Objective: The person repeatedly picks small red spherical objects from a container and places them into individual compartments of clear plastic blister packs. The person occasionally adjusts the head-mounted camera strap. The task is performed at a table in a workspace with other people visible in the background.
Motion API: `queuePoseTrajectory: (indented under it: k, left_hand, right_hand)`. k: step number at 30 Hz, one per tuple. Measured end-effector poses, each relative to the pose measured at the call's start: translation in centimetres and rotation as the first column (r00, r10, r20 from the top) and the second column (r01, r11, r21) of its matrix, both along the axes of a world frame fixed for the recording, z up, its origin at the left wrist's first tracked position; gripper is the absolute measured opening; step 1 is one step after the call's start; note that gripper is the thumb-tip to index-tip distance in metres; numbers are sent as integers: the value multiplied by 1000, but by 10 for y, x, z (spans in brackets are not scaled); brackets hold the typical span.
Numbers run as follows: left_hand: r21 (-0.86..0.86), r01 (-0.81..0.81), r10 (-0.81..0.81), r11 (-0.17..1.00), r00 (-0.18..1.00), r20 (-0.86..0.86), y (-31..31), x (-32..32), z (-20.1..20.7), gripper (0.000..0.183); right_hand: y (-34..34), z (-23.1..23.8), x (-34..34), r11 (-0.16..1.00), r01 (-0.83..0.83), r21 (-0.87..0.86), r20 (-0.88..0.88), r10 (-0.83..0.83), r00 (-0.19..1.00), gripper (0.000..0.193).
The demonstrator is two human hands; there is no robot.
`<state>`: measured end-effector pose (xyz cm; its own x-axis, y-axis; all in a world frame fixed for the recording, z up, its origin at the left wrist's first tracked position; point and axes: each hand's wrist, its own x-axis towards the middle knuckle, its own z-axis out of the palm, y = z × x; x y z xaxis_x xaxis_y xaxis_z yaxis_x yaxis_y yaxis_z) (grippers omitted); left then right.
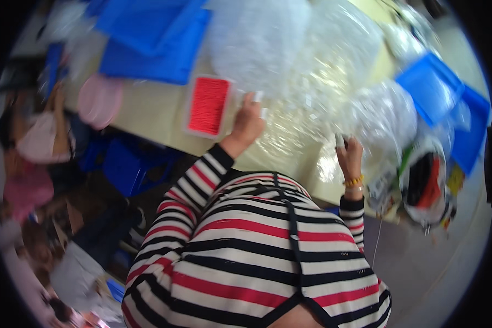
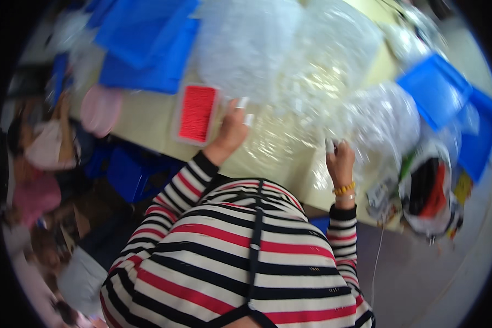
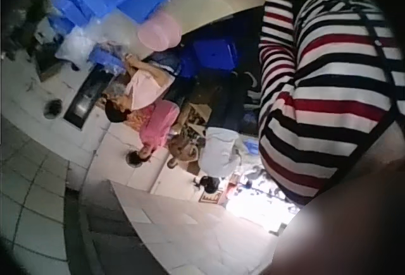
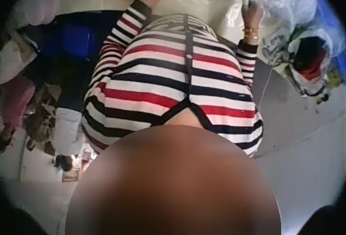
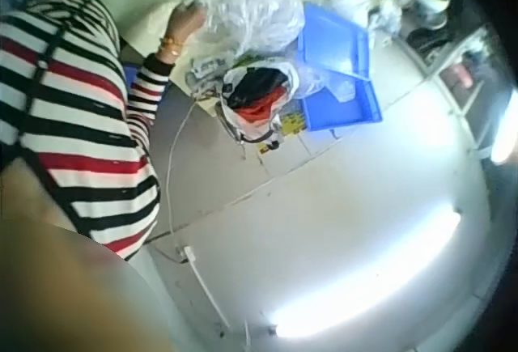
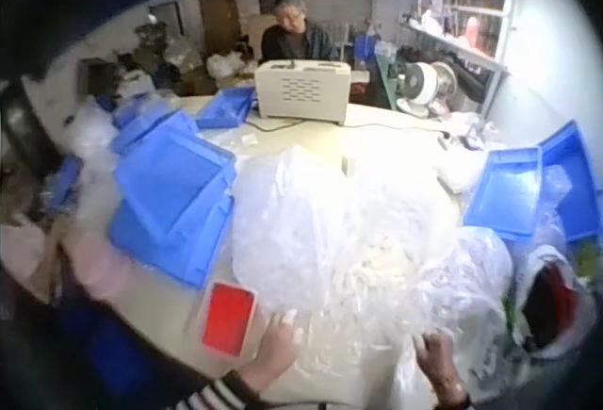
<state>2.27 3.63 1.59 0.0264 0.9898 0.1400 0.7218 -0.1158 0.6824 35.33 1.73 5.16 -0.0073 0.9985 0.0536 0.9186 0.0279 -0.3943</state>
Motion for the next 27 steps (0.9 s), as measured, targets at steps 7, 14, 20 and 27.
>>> queuePoseTrajectory:
  k: [7,14,20,27]
  left_hand:
    - [-228,-23,62,973,985,163,35,3,-12,64]
    - [-68,-56,83,996,860,504,38,19,-35,57]
    - [-308,30,24,951,985,170,44,1,29,58]
    - [-275,-111,146,955,983,111,97,6,-24,51]
  right_hand:
    - [57,-11,-142,771,-577,-270,-839,105,533,61]
    - [127,-75,-184,705,-531,-471,-835,-163,525,66]
    - [186,-114,-176,638,-548,-541,-834,-321,450,60]
    - [172,-80,-204,737,-498,-457,-847,-188,498,53]
